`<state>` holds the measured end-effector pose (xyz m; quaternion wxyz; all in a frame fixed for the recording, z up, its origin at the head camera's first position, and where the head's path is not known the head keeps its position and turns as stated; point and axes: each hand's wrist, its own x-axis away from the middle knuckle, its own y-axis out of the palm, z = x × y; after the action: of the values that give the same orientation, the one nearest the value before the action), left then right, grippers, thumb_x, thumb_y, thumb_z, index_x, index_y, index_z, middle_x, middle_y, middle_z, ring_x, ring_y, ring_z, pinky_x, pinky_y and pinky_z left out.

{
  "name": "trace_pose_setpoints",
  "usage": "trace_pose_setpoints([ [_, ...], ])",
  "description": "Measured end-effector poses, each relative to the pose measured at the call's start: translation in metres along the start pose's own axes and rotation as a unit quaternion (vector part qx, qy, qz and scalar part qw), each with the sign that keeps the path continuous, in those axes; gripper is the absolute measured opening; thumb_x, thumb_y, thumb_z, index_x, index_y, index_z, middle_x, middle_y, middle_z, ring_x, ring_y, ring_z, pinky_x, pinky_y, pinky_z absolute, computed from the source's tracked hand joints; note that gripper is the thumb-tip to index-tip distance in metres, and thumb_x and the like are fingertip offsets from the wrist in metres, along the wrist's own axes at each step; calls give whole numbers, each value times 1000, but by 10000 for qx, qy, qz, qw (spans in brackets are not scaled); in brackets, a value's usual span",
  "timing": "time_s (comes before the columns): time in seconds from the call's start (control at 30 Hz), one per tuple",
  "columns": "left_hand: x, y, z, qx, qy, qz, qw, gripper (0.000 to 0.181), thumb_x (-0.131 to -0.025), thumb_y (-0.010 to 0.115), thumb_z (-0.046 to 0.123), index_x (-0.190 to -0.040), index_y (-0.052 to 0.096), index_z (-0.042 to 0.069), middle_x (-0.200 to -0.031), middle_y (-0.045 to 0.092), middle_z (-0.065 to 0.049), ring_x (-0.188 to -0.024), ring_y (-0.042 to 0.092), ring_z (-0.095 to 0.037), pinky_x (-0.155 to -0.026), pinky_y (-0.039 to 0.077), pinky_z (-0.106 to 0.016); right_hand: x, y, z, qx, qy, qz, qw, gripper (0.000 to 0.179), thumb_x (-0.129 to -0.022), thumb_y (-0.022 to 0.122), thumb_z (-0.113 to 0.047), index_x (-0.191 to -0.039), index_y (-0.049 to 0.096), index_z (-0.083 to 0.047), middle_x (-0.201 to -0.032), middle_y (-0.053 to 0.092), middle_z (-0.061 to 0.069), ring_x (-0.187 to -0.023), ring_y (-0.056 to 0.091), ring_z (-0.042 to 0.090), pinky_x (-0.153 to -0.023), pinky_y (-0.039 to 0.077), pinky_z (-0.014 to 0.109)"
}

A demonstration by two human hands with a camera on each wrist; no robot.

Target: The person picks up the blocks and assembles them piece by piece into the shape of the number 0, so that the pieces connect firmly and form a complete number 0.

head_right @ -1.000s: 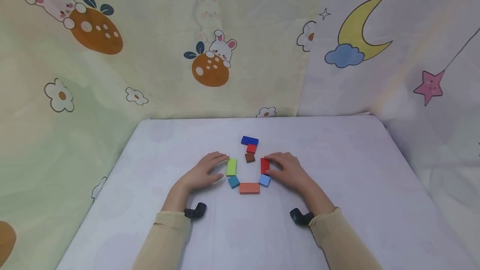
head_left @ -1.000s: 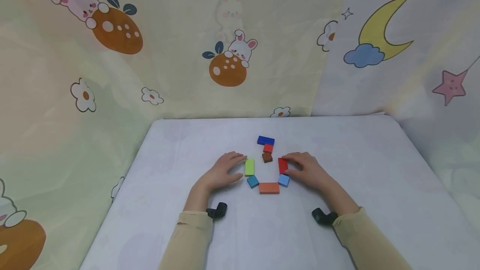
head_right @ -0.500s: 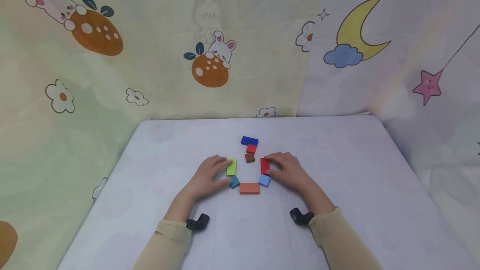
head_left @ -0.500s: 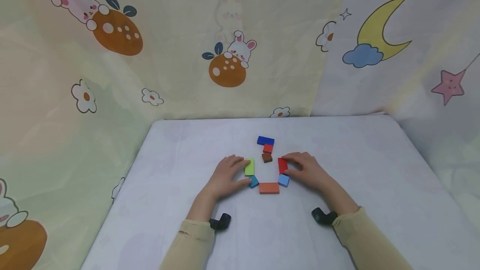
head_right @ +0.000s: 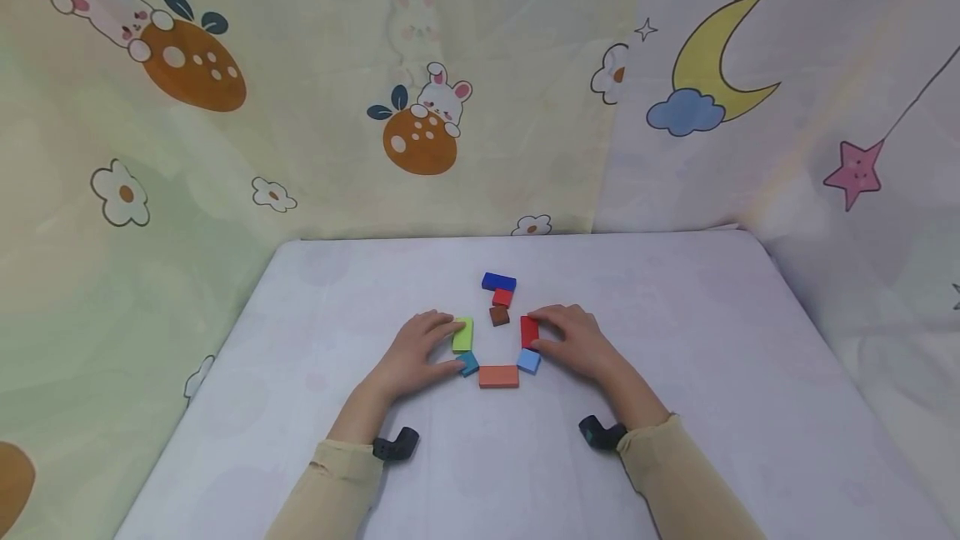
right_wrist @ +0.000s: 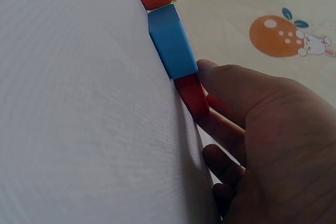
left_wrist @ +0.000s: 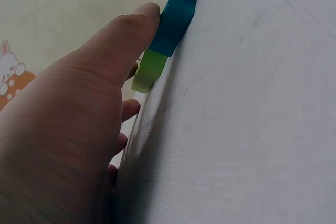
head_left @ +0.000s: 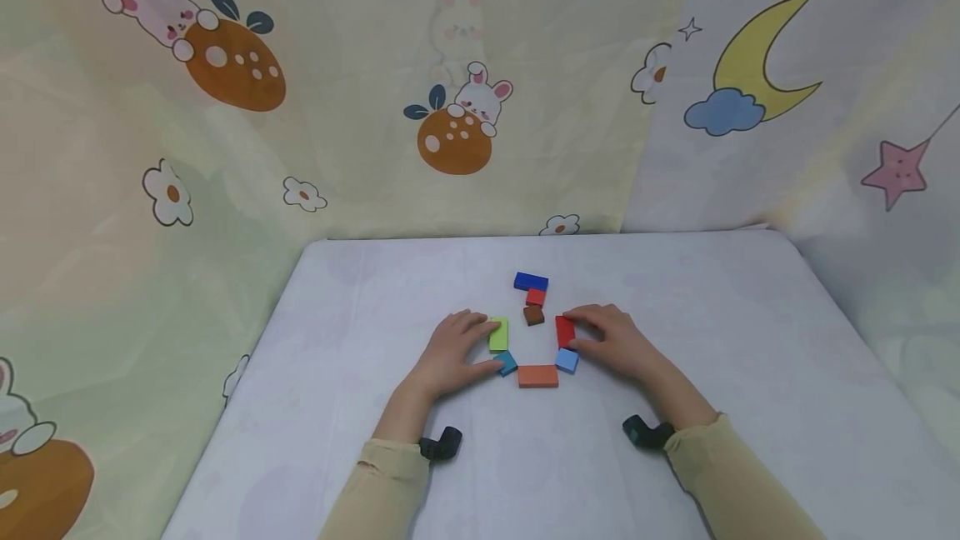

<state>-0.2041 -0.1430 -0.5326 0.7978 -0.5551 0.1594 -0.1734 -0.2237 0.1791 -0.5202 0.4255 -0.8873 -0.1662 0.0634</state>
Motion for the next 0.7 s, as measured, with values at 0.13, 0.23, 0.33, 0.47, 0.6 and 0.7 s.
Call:
trace_pose_setpoints([
  [0.13,0,-1,0,-37,18,19,10000,71,-87,57,68,-148,44,34,-150,45,3,-147,31,-25,-123,22,-46,0,0,-1,7,18,-6,10000,52,-89,73,-32,-138,56,-30,-140,56,2,-133,44,29,-107,38,61],
  [0.23,0,-1,0,-35,19,21,10000,71,-87,57,69,-148,44,34,-150,45,3,-147,31,-24,-123,22,-46,0,-1,-1,-4,28,-18,10000,52,-89,72,-32,-138,56,-29,-140,56,2,-133,43,29,-107,38,61],
  [0.33,0,-1,1,-1,11,9,10000,71,-87,57,68,-148,44,34,-150,45,3,-147,31,-24,-123,22,-46,1,-1,-2,-39,26,-28,10000,52,-89,72,-31,-138,56,-28,-140,56,3,-133,43,30,-107,38,61],
  [0.47,1,-2,1,43,-29,-39,10000,71,-87,57,68,-148,44,34,-151,44,3,-148,30,-24,-123,21,-45,1,-1,-3,-35,-5,-17,10000,52,-89,72,-32,-138,56,-28,-140,56,3,-132,44,29,-107,38,61],
  [0.6,1,-2,1,42,-57,-75,9999,71,-87,57,68,-148,43,35,-151,44,4,-148,29,-23,-124,19,-44,1,-2,-3,-38,-26,-8,10000,52,-89,72,-32,-138,56,-28,-140,56,3,-132,44,30,-106,38,61],
  [0.7,1,-2,2,78,-36,-62,9999,71,-87,58,68,-148,43,34,-151,44,3,-148,29,-24,-124,20,-45,1,-1,-2,-83,59,-32,9999,51,-90,71,-33,-138,55,-28,-141,56,3,-133,43,30,-107,38,62],
])
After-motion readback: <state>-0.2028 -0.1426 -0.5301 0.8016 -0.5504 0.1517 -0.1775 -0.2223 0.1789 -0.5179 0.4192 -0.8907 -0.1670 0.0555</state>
